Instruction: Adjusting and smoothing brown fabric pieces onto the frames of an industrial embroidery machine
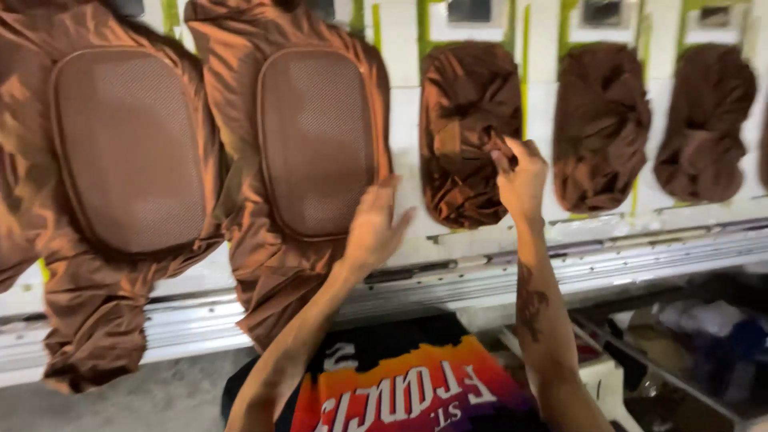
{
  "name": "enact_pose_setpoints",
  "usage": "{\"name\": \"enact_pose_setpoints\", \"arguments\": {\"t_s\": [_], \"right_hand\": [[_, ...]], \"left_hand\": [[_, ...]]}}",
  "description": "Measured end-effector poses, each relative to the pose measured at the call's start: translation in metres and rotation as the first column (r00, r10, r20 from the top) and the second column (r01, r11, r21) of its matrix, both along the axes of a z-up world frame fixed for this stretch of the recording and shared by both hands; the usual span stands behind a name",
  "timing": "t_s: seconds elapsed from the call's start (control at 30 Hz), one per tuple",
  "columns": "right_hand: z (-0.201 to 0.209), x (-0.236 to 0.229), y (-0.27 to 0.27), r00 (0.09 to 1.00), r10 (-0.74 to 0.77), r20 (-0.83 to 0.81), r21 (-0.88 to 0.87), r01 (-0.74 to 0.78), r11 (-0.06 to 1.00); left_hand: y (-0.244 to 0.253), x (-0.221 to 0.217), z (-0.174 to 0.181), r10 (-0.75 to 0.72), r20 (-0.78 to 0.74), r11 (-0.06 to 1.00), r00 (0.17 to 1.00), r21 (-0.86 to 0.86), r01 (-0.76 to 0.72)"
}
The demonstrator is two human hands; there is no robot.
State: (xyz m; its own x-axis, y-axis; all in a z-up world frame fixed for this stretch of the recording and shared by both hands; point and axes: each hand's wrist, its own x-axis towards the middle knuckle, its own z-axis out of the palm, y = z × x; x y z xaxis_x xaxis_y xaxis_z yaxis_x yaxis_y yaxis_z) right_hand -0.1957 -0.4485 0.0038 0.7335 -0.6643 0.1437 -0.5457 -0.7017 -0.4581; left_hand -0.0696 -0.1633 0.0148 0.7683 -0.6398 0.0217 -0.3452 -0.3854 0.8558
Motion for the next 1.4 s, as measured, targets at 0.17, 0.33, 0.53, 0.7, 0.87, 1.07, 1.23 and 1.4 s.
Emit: {"name": "enact_pose_setpoints", "arguments": {"t_s": [0.17, 0.33, 0.53, 0.7, 0.87, 1.07, 1.23, 1.4], "right_hand": [[0.082, -0.003, 0.030, 0.922, -0.247, 0.298, 0.645, -0.004, 0.764], [0.165, 0.009, 0.089, 0.932, 0.143, 0.333, 0.831, -0.362, 0.422], [0.053, -0.011, -0.013, 0.941, 0.302, 0.153, 0.313, -0.336, 0.888], [-0.036, 0.001, -0.065, 0.899, 0.432, -0.074, 0.008, -0.433, 0.901], [0.106, 0.037, -0.096, 0.803, 0.590, 0.082, 0.348, -0.578, 0.738], [0.155, 0.065, -0.156, 0.802, 0.588, 0.105, 0.365, -0.581, 0.728], [0.093, 0.136, -0.134, 0.804, 0.530, 0.268, 0.530, -0.583, 0.616], [0.045, 0.151, -0.101, 0.770, 0.301, 0.563, 0.457, -0.594, 0.662]], "left_hand": [[-0.094, -0.026, 0.018, -0.236, -0.506, 0.965, 0.830, -0.221, 0.140], [-0.071, -0.046, -0.021, 0.096, -0.586, 0.939, 0.804, -0.215, -0.269], [0.031, -0.072, -0.066, 0.395, -0.225, 0.896, 0.891, -0.118, -0.428], [-0.038, -0.121, 0.058, 0.602, 0.010, 0.779, 0.798, 0.212, -0.591], [-0.149, -0.077, 0.005, 0.259, 0.325, 0.887, 0.909, 0.292, -0.357], [-0.107, -0.016, 0.065, 0.457, -0.191, 0.839, 0.869, -0.232, -0.492], [-0.089, 0.036, -0.011, 0.685, -0.253, 0.691, 0.683, -0.071, -0.719], [-0.144, -0.003, 0.067, 0.728, 0.436, 0.623, 0.528, -0.100, -0.776]]}}
